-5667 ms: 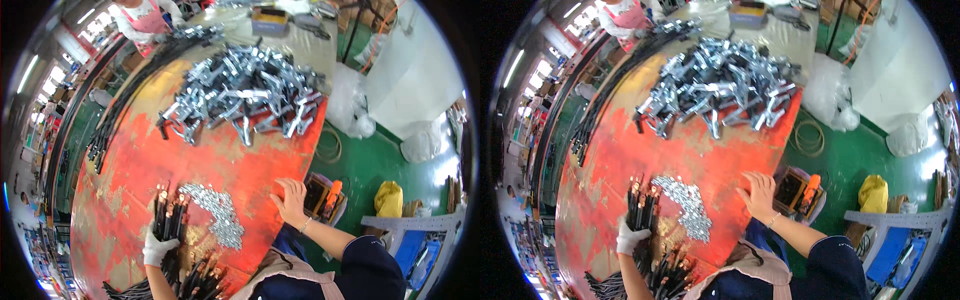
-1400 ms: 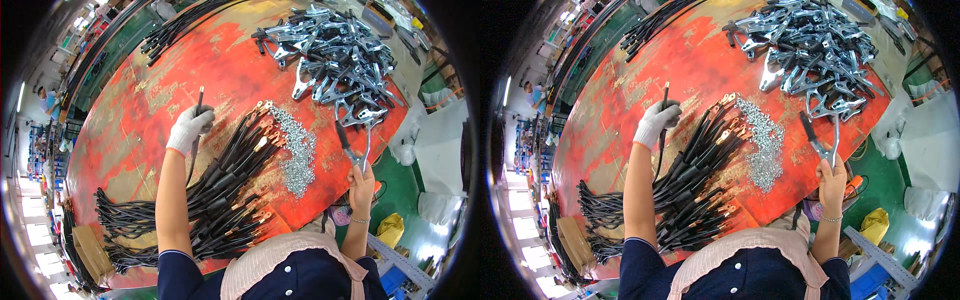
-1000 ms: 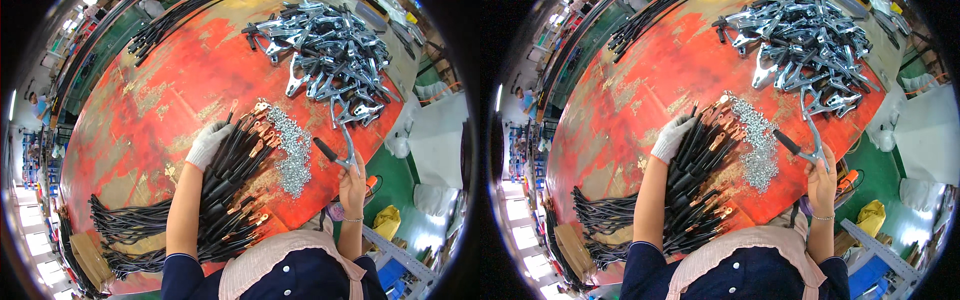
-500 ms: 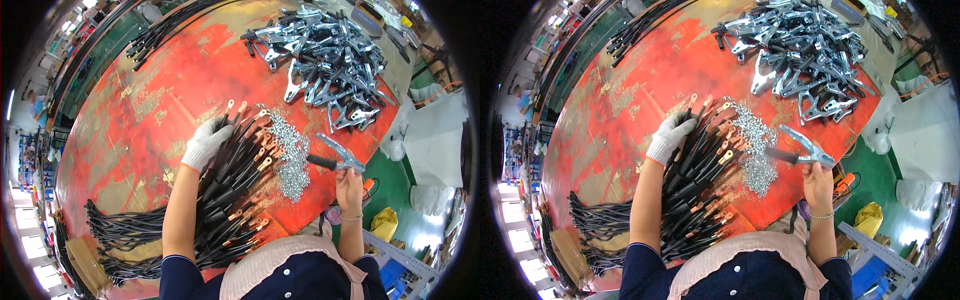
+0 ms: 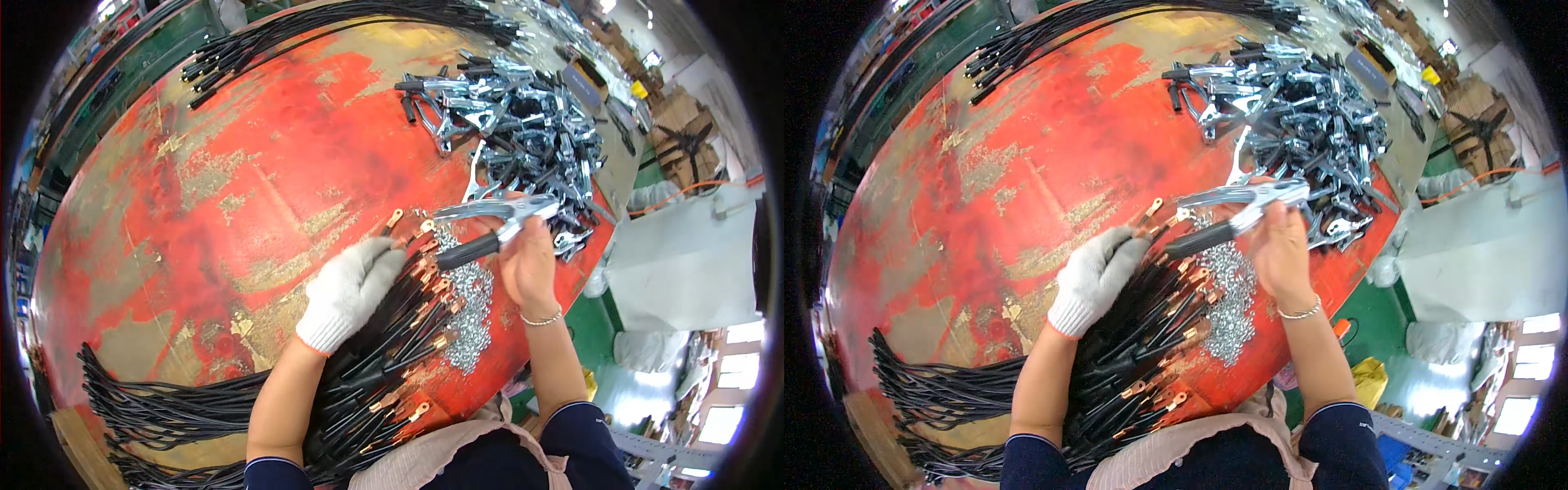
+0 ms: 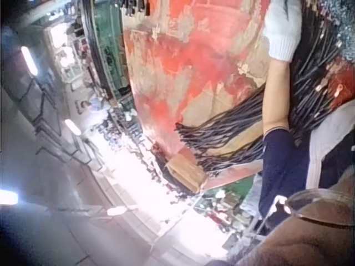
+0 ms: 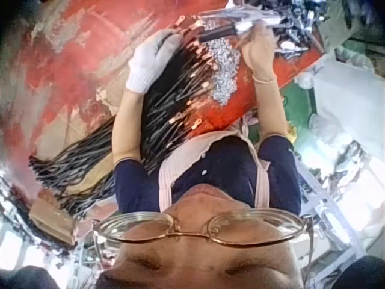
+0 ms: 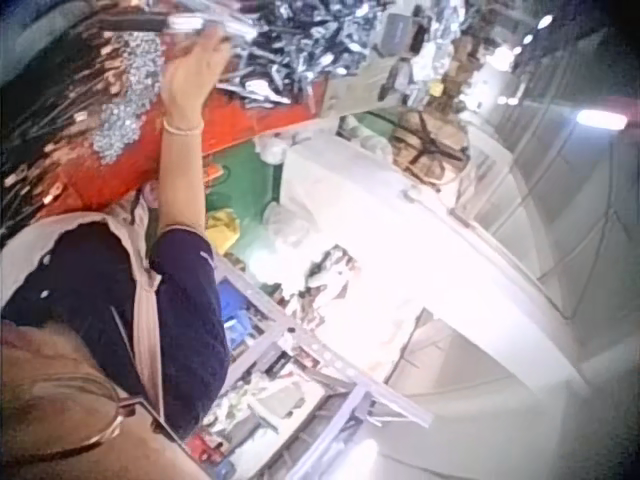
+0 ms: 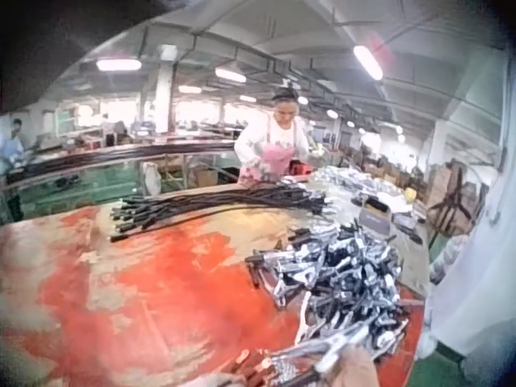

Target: Assembling metal alligator clips onto the ends of heavy gauge wires.

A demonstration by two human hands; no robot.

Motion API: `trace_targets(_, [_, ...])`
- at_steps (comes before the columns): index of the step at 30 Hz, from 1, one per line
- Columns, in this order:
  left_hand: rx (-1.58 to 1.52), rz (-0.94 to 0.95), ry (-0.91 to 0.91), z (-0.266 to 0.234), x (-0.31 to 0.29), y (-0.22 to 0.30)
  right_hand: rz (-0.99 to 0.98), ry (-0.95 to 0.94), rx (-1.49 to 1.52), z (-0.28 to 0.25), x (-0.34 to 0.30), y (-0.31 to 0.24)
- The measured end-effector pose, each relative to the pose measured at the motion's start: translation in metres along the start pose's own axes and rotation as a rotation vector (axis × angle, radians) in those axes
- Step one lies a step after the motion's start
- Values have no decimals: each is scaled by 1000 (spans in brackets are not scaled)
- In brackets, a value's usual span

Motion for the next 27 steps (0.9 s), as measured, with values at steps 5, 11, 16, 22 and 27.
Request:
trace_targets(5, [-190, -201, -37, -8, -4, -1, 115, -254, -145, 49, 13, 7])
trace_targets(11, [-169, -207, -116, -7, -1, -10, 119, -296, -254, 61, 8, 7])
trace_targets(16, [-143, -177, -111, -2, -2, -14, 91, -260, -302, 66, 3, 4])
trace_targets(22, [-129, -205, -120, -3, -2, -10, 96, -259, -320, 65, 4, 4])
trace_targets(27, [-206, -181, -104, 0, -2, -15, 91, -260, -307, 67, 3, 4])
Point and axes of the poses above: each hand's wrist, its own x-axis towards the middle knuckle, its own z-axis out of the palm, y = z × x, the point moved 6 cm from there along x, towards the middle knuckle, and after that the axes turned 1 degree about -y, right-handed, at the moved point
